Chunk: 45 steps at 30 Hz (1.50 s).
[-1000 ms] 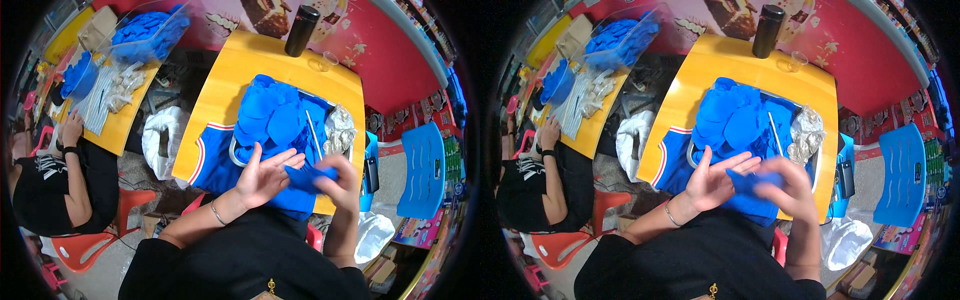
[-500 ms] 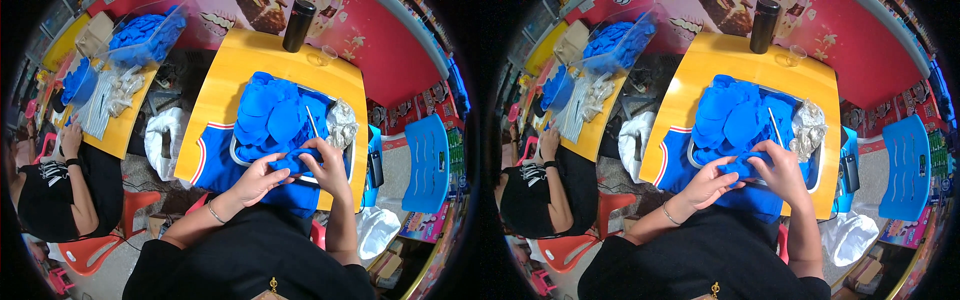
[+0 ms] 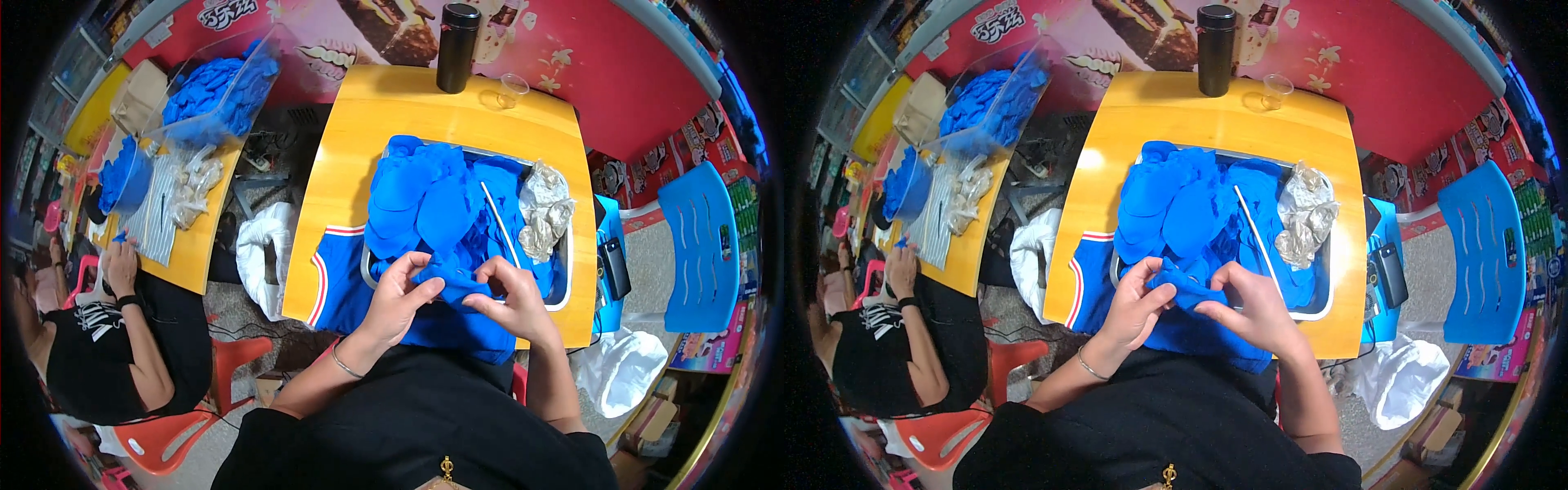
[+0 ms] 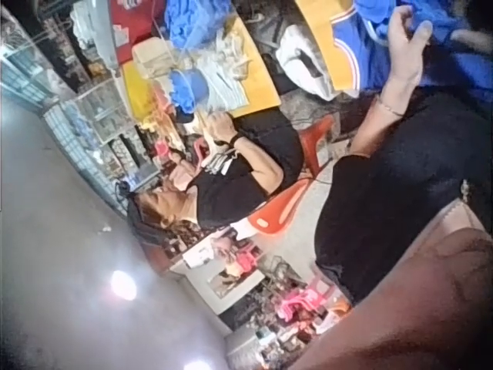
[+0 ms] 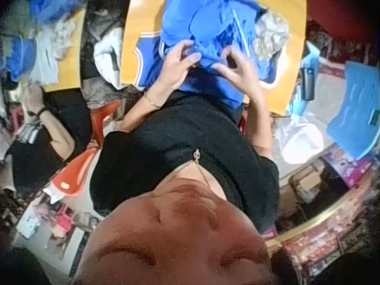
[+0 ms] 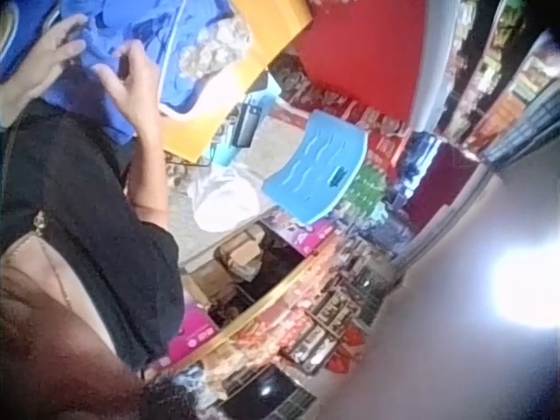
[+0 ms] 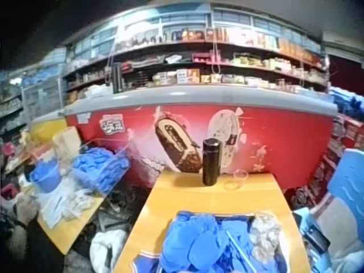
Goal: Assembling blue fabric pieces by applying glue with a stick and joining them together.
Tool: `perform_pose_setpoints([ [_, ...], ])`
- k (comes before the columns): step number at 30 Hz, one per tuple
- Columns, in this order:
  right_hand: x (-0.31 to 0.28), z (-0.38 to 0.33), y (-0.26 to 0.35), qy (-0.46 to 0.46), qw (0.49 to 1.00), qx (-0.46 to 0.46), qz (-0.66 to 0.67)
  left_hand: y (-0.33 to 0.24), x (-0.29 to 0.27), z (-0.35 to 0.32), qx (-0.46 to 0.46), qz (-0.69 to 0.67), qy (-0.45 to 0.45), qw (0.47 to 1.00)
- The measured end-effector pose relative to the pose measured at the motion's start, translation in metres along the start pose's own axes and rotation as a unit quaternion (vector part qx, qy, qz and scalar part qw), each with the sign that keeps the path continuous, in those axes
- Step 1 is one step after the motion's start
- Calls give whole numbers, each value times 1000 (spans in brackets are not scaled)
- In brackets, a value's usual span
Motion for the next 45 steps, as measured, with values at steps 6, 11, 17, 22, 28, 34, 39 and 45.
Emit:
perform_pose_setpoints([
  [6, 8, -4, -4, -2, 998, -33, 58, 17, 0, 7, -75, -99, -41, 991],
  [11, 5, -15, -26, -104, 975, 47, 191, 21, -8, 9, -79, -99, 8, 992],
  [17, -15, -26, -34, -186, 976, -25, -114, 16, -11, 10, -105, -55, 54, 991],
  [22, -20, -33, -43, -252, 911, -31, -324, 20, 1, 4, -203, 58, 159, 964],
  [28, -17, -37, -61, -221, 920, 36, -322, 36, 8, 0, -265, 176, 281, 905],
  [34, -34, -39, -70, -268, 925, 55, -263, 61, -4, 8, -251, 216, 291, 898],
  [39, -48, -46, -73, -348, 933, 40, -86, 64, -13, 10, -340, 180, 297, 874],
  [45, -42, -37, -56, -333, 937, 29, -99, 67, -11, 10, -287, 186, 322, 883],
])
Point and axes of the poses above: each hand's wrist, its own z-axis towards the middle knuckle, its own x-axis out of the palm, y = z × x, the point moved 4 cm from there along z, towards the middle knuckle, and after that the axes turned 13 degrees about -x, right-handed, at the moved point
